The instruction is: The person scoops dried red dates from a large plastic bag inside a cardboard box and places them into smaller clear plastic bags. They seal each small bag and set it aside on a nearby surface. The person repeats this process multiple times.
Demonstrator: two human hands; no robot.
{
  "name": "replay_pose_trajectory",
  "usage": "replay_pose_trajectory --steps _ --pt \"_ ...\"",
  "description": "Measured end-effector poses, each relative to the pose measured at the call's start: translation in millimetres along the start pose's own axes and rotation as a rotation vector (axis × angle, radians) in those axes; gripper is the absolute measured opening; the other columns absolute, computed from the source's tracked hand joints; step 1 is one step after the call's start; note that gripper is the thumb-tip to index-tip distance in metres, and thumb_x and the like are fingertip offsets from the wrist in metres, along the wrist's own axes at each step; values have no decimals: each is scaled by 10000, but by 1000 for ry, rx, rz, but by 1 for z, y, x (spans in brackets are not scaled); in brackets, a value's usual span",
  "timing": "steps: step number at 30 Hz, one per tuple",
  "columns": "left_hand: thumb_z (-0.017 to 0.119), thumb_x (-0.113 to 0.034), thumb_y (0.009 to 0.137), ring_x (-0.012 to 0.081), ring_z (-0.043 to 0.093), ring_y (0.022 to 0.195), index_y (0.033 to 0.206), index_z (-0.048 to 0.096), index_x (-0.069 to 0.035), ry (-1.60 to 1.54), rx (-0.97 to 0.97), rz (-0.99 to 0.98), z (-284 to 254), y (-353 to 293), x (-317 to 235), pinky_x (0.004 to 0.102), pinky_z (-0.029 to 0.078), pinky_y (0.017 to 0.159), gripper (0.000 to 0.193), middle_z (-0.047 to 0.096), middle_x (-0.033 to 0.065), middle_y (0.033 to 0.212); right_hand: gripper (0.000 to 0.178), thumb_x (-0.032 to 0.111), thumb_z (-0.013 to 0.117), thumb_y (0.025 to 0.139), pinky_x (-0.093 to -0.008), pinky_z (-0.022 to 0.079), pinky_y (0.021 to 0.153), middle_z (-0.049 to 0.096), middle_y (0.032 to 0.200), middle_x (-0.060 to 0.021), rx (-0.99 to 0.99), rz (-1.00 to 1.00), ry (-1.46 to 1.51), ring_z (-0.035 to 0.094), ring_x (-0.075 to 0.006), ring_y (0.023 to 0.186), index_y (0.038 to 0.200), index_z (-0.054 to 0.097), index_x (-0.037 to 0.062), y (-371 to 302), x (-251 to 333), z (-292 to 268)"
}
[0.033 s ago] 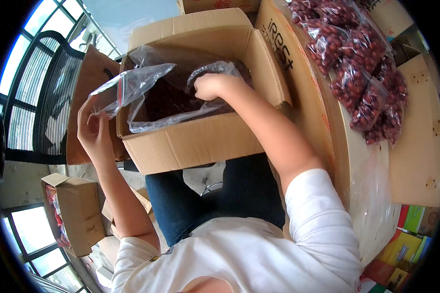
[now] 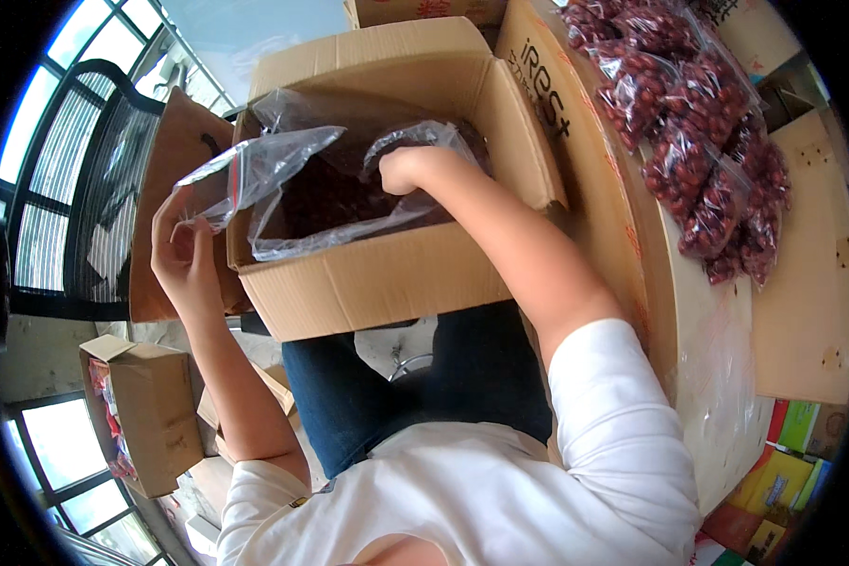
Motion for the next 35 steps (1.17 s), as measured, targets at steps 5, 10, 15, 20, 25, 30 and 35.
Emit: replay_pose_trajectory --steps 5,10,15,20,25,30,35 --pt "533 126 780 61 532 781 1158 602 15 -5 116 -73 7 8 11 192 445 697 400 578 76 1172 613 127 539 809 -414 394 1028 487 1357 -213 -39 68 19 483 -347 1246 1402 400 59 65 -21 8" --pt "509 135 731 86 550 694 1055 648 7 16 310 -19 42 9 14 211 457 640 375 618 79 1046 994 314 650 849 -565 303 1066 352 1461 -209 -350 266 327 399 -401 1303 1489 -110 330 61 -72 -18" --pt "533 113 702 152 580 658 1032 648 16 62 491 -22 96 15 21 253 484 629 363 628 115 989 1049 337 656 848 -746 196 991 345 1463 -198 -624 480 336 400 -417 1298 1437 -208 426 12 -107 -51" --pt "595 46 697 185 611 782 1067 652 -6 200 702 -62 156 31 74 282 503 721 378 641 116 1040 1117 323 678 826 -546 388 994 427 1374 -208 -812 528 485 506 -387 1189 1442 -253 340 -23 -141 -74" --pt "672 -85 670 293 638 906 1026 675 -14 422 776 -34 198 45 167 365 505 824 363 668 152 1005 975 283 682 809 -473 459 923 476 1310 -235 -1044 485 363 536 -401 1137 1490 -13 239 -54 -118 -93" --pt "670 -96 657 327 639 942 984 688 -1 394 498 -45 189 62 196 378 509 854 341 661 189 1006 731 292 783 684 -446 491 871 581 1239 -127 -273 378 -228 592 -309 1096 1320 452 151 -28 -67 -42" --pt "658 -95 668 330 634 984 1007 690 -23 350 335 -80 163 71 208 378 504 873 348 659 194 1017 989 322 799 655 -453 352 1060 476 1394 -147 317 270 -396 471 -285 1279 1487 272 234 -56 -62 15"
Point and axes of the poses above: each hand's wrist, its own y-axis towards the middle knuckle, its own z-axis out of the palm, x = y × z, the point moved 10 cm from there along y, towards the middle knuckle
